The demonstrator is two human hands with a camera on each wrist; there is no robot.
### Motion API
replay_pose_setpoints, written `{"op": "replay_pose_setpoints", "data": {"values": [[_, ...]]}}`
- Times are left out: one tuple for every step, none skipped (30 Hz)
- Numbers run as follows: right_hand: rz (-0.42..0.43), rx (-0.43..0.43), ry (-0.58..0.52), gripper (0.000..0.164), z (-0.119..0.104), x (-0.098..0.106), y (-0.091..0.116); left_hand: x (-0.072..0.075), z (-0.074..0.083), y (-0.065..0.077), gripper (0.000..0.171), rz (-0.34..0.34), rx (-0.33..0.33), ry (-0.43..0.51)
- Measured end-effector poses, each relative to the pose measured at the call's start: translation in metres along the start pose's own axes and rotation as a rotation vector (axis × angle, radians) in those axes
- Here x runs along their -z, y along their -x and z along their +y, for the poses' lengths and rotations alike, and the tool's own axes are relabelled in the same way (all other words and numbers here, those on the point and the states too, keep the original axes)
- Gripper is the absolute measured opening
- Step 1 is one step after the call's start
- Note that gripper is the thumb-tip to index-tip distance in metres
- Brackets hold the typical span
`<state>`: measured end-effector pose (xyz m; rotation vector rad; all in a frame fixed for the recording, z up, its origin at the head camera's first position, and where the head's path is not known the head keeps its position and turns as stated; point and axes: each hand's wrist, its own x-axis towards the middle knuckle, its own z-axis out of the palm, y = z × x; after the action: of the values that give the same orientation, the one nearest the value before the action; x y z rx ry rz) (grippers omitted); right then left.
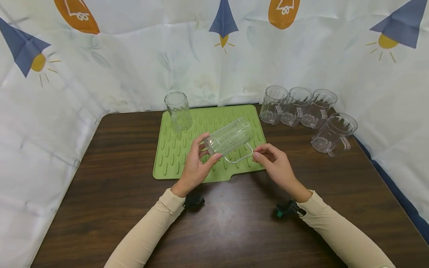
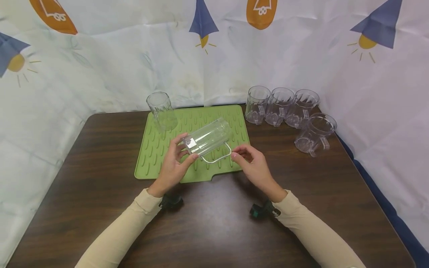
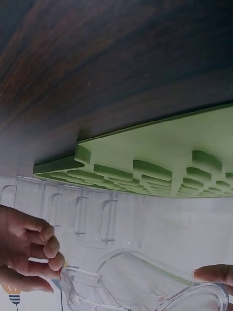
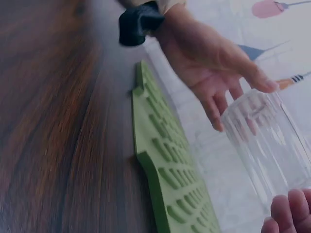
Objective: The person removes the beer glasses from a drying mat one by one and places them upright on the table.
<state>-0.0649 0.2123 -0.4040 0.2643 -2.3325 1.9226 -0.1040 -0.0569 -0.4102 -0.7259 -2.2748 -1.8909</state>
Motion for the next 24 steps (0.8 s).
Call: {"op": "replay_pose_setpoints", "data": {"values": [[-0.004,-0.020,-0.048,0.019,0.001,0.000,0.000,0.000,0.000,0.000,0.072,-0.002,0.006,0.006],[-0.007,-0.039,-0.096,0.018,0.002,0.000,-0.001,-0.001,0.000,-0.001,0.071,-0.005,0.010,0.009],[-0.012,-0.056,-0.155,0.018,0.003,-0.001,-0.001,-0.001,0.000,-0.001,0.071,-0.008,0.017,0.014],[-0.018,-0.072,-0.212,0.016,0.004,-0.001,-0.001,-0.001,0.000,-0.001,0.071,-0.011,0.023,0.018],[-0.025,-0.083,-0.271,0.014,0.005,-0.001,-0.002,-0.002,0.000,-0.001,0.071,-0.015,0.028,0.022],[-0.035,-0.094,-0.332,0.012,0.006,-0.002,-0.002,-0.002,0.000,-0.001,0.071,-0.018,0.033,0.026],[-0.046,-0.104,-0.390,0.010,0.008,-0.002,-0.002,-0.002,0.000,-0.002,0.071,-0.020,0.036,0.029],[-0.059,-0.114,-0.445,0.009,0.009,-0.002,-0.002,-0.002,0.001,-0.002,0.071,-0.020,0.036,0.029],[-0.072,-0.122,-0.499,0.009,0.010,-0.003,-0.002,-0.002,0.001,-0.002,0.071,-0.021,0.037,0.029],[-0.086,-0.128,-0.544,0.010,0.012,-0.003,-0.002,-0.002,0.001,-0.002,0.071,-0.021,0.035,0.028],[-0.102,-0.134,-0.589,0.012,0.013,-0.004,-0.002,-0.003,0.001,-0.003,0.071,-0.020,0.033,0.029],[-0.118,-0.143,-0.630,0.013,0.014,-0.004,-0.002,-0.003,0.002,-0.003,0.071,-0.019,0.030,0.028],[-0.133,-0.150,-0.667,0.014,0.014,-0.005,-0.002,-0.003,0.002,-0.003,0.071,-0.017,0.028,0.027],[-0.147,-0.159,-0.710,0.016,0.015,-0.006,-0.003,-0.003,0.002,-0.003,0.071,-0.017,0.026,0.028],[-0.162,-0.166,-0.749,0.017,0.015,-0.007,-0.003,-0.003,0.002,-0.004,0.071,-0.014,0.025,0.028],[-0.177,-0.172,-0.787,0.018,0.015,-0.007,-0.004,-0.004,0.003,-0.004,0.072,-0.013,0.022,0.030],[-0.190,-0.180,-0.824,0.019,0.015,-0.008,-0.004,-0.004,0.003,-0.004,0.072,-0.012,0.020,0.032],[-0.203,-0.189,-0.860,0.020,0.015,-0.009,-0.004,-0.005,0.004,-0.005,0.072,-0.010,0.018,0.033],[-0.220,-0.194,-0.897,0.022,0.015,-0.009,-0.004,-0.005,0.004,-0.005,0.072,-0.009,0.015,0.034],[-0.238,-0.197,-0.931,0.024,0.015,-0.010,-0.005,-0.006,0.004,-0.005,0.072,-0.008,0.013,0.034],[-0.259,-0.197,-0.962,0.026,0.015,-0.010,-0.005,-0.006,0.005,-0.006,0.072,-0.007,0.010,0.032],[-0.280,-0.194,-0.994,0.028,0.016,-0.010,-0.005,-0.007,0.005,-0.006,0.072,-0.009,0.010,0.033],[-0.300,-0.189,-1.026,0.030,0.016,-0.010,-0.005,-0.007,0.005,-0.006,0.072,-0.010,0.013,0.035],[-0.320,-0.179,-1.056,0.032,0.017,-0.010,-0.005,-0.008,0.006,-0.006,0.072,-0.011,0.015,0.036]]}}
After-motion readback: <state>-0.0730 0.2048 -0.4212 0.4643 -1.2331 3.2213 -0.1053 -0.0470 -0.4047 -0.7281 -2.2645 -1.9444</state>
